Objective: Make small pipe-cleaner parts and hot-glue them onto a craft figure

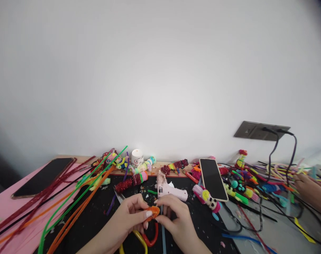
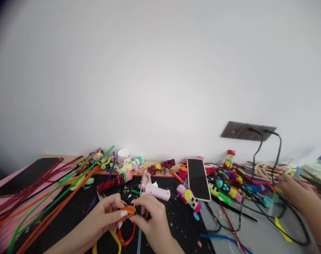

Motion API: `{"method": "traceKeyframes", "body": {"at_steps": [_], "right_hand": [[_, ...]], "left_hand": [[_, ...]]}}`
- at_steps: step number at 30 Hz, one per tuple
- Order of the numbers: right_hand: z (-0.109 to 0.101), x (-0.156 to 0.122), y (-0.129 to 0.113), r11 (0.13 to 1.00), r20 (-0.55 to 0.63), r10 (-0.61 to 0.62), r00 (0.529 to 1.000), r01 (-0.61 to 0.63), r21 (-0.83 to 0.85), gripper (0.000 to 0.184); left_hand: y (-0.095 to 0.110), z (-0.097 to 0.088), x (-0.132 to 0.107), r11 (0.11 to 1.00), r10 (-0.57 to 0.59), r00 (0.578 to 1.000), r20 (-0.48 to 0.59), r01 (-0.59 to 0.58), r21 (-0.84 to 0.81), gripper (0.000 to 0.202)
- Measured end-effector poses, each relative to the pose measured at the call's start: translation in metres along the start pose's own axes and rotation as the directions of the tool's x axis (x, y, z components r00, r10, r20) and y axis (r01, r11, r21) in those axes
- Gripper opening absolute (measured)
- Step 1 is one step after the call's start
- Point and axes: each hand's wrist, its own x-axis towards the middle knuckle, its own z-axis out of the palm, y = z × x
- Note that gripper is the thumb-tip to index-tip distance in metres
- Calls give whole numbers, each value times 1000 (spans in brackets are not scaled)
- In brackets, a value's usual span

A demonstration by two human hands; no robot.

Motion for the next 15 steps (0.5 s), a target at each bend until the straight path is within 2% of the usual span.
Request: {"method": "traceKeyframes", "body": {"at_steps": [5, 15], "right_hand": [[0, -2, -2, 997, 45, -72, 996, 73, -23, 13], [-3, 1, -2, 991, 84, -128, 988, 132, -38, 23]], "left_hand": [[-4, -2, 2, 999, -28, 999, 34, 29, -23, 22], [-3, -3, 1, 997, -38, 998, 50, 41, -64, 20]]}}
